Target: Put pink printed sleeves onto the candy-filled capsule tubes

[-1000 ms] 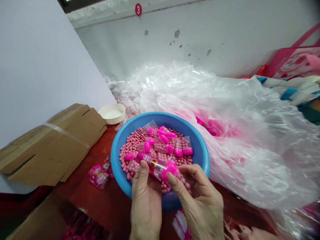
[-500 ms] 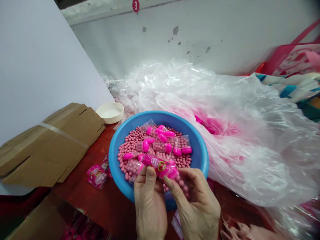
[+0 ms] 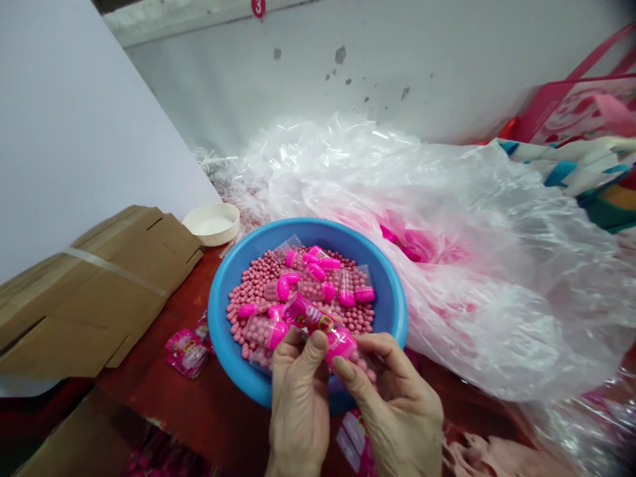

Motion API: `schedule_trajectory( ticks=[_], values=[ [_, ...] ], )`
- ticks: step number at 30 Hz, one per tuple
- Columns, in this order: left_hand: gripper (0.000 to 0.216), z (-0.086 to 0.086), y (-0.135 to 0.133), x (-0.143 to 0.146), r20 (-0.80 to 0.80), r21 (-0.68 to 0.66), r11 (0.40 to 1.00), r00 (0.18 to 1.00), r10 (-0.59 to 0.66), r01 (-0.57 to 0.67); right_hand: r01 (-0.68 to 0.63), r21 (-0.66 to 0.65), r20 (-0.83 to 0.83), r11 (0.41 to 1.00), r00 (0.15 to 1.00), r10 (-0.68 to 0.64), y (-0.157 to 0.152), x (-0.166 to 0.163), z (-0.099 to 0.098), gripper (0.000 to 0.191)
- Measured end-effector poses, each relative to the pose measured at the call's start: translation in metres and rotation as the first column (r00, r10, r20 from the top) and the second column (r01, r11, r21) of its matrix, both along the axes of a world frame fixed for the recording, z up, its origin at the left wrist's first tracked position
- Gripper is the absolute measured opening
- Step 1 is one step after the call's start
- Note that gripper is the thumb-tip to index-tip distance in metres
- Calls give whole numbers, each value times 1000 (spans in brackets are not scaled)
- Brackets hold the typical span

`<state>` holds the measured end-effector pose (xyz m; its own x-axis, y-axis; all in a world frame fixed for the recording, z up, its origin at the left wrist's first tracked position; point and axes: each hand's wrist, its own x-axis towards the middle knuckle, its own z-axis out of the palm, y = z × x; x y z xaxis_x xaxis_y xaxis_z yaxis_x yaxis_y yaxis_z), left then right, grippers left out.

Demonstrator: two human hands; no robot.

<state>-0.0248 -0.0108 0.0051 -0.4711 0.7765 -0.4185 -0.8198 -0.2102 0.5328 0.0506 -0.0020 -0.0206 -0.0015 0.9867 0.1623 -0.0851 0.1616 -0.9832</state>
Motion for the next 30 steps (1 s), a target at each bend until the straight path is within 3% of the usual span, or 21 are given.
schedule_trajectory(
  ticks=[3,6,9,12,19,23,26,30],
  values=[
    [20,-2,-1,1,-27,-11,999,999,-40,40,44,-17,-38,999,998,-45,-3,-1,-1,15],
    [21,-4,-3,2,-68,-33,993,991,-114,112,119,65,-6,991,993,-119,-6,-1,-6,19],
    [22,-5,-4,2,-74,-44,993,991,-113,110,161,161,67,974,983,-173,-9,-1,-11,23],
    [20,-5,-4,0,-71,-37,988,986,-151,149,186,174,75,967,977,-201,-13,-4,-16,21],
    [29,-10,-7,-4,-41,-66,985,986,-164,161,241,134,-112,961,967,-227,-14,-15,-10,16],
    [24,-11,-6,-5,-166,68,954,946,-277,291,252,164,-94,954,966,-239,-12,-13,-11,17],
    [14,-8,-5,-6,-173,54,928,919,-355,369,284,217,-83,934,959,-273,-14,-12,-14,19],
    [19,-5,-5,-6,-178,46,903,893,-414,428,328,258,-98,909,945,-313,-16,-10,-16,19]
  ],
)
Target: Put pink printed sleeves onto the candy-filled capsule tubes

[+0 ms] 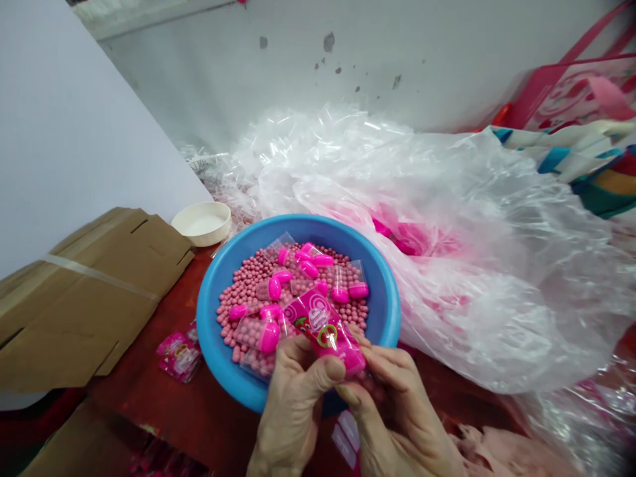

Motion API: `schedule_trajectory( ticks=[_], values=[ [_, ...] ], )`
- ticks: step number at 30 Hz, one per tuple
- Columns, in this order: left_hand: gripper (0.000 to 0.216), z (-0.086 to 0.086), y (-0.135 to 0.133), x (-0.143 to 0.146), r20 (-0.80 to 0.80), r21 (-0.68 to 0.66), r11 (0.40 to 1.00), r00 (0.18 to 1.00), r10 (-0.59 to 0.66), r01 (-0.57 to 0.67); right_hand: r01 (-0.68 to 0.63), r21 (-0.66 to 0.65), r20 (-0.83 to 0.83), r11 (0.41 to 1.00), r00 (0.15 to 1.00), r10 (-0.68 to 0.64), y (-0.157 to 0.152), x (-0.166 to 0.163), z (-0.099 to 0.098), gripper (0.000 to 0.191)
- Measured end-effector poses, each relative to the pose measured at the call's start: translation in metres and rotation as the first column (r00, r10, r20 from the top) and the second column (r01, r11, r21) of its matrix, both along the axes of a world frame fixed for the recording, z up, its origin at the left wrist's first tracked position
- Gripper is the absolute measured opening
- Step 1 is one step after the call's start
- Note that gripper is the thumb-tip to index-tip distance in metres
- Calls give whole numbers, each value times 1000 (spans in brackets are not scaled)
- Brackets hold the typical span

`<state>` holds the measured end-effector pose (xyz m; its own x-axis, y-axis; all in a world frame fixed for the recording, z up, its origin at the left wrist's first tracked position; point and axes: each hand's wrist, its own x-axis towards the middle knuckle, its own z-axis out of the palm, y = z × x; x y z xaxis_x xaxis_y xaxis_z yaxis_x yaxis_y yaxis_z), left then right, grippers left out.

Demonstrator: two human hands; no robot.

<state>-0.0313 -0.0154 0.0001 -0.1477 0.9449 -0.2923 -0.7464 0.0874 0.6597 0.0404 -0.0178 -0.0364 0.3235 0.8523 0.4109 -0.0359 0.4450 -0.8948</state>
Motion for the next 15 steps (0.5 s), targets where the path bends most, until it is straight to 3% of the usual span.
schedule_trajectory(
  ticks=[4,6,8,11,15],
  values=[
    [16,-1,0,0,41,13,1000,999,6,-7,-140,-137,-98,981,987,127,1,6,3,24],
    [10,-2,1,0,60,-1,998,996,68,-68,-296,-266,-135,917,954,269,3,10,7,34],
    [10,-3,1,0,55,-4,995,994,98,-98,-384,-363,-109,849,922,371,3,14,11,31],
    [19,-3,2,0,28,15,999,999,44,-44,-360,-460,-94,811,929,359,0,14,18,13],
    [24,-3,1,0,50,23,1000,999,-15,13,-309,-558,-106,770,947,303,-8,9,19,32]
  ],
)
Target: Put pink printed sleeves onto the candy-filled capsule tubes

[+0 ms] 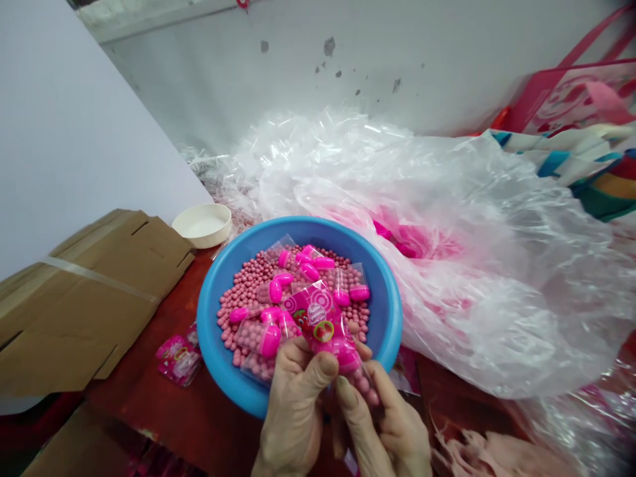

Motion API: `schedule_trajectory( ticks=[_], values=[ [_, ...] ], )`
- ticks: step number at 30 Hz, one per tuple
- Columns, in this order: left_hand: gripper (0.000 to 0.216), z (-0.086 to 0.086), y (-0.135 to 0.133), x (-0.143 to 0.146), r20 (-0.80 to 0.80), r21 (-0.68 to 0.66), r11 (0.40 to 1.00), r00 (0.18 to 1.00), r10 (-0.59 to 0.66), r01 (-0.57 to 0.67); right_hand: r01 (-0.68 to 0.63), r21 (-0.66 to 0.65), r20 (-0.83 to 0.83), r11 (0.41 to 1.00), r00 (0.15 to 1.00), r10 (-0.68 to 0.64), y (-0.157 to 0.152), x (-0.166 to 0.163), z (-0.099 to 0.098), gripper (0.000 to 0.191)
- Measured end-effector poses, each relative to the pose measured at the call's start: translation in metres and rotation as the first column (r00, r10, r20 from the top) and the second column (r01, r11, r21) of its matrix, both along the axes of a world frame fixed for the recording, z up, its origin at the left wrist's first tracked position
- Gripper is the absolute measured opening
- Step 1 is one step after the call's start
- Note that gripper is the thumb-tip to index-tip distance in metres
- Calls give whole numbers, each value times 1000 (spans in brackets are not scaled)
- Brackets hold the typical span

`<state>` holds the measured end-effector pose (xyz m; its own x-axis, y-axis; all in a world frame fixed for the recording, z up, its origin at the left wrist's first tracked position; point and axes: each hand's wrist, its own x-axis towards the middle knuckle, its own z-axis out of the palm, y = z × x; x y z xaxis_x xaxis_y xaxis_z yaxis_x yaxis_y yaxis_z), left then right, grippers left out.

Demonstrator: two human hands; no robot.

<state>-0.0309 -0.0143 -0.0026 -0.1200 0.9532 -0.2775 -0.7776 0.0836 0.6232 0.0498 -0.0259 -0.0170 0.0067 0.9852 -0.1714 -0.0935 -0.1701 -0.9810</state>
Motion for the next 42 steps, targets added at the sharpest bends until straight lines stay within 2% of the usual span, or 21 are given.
schedule_trajectory(
  ticks=[3,6,8,11,14,17,20,25,30,33,36,37,39,42],
  values=[
    [29,0,-1,-2,3,21,998,999,-52,52,15,-4,-38,1000,999,-15,-3,0,-1,45],
    [33,-1,-4,-4,-4,61,993,995,-99,99,1,5,-122,1000,993,-1,-2,1,1,43],
    [34,-3,-4,-4,-1,66,994,996,-86,86,-26,54,-130,998,991,33,0,2,2,40],
    [36,-6,-3,-4,-18,64,998,1000,8,-7,-46,183,35,982,999,40,1,1,0,36],
    [22,-4,0,-3,-54,36,995,994,99,-97,-85,318,257,944,967,0,1,1,-6,21],
    [11,-1,2,-3,-66,0,992,990,123,-124,-155,390,327,908,945,21,2,2,-9,20],
    [18,0,0,-4,-91,28,996,992,86,-84,-166,338,308,926,949,58,3,4,-7,24],
    [28,-2,-3,-7,-70,77,997,998,-2,8,-91,296,250,951,968,15,-1,4,-2,42],
    [22,2,-3,-6,-46,32,996,996,-79,80,-56,335,334,941,941,-62,-2,2,-4,37],
    [21,1,-2,-5,18,-26,999,1000,-22,22,-182,385,357,905,933,35,3,10,-9,30],
    [21,-3,0,-4,84,-101,992,993,84,-76,-350,415,360,840,911,201,8,17,-13,41],
    [22,-3,1,-3,99,-121,988,989,109,-97,-366,391,333,845,912,241,8,18,-13,41],
    [23,-3,2,-2,108,-127,985,986,128,-114,-334,281,248,900,931,268,6,16,-11,38],
    [20,2,3,0,64,-94,992,994,88,-82,-235,133,212,963,956,204,1,8,-5,42]
  ],
)
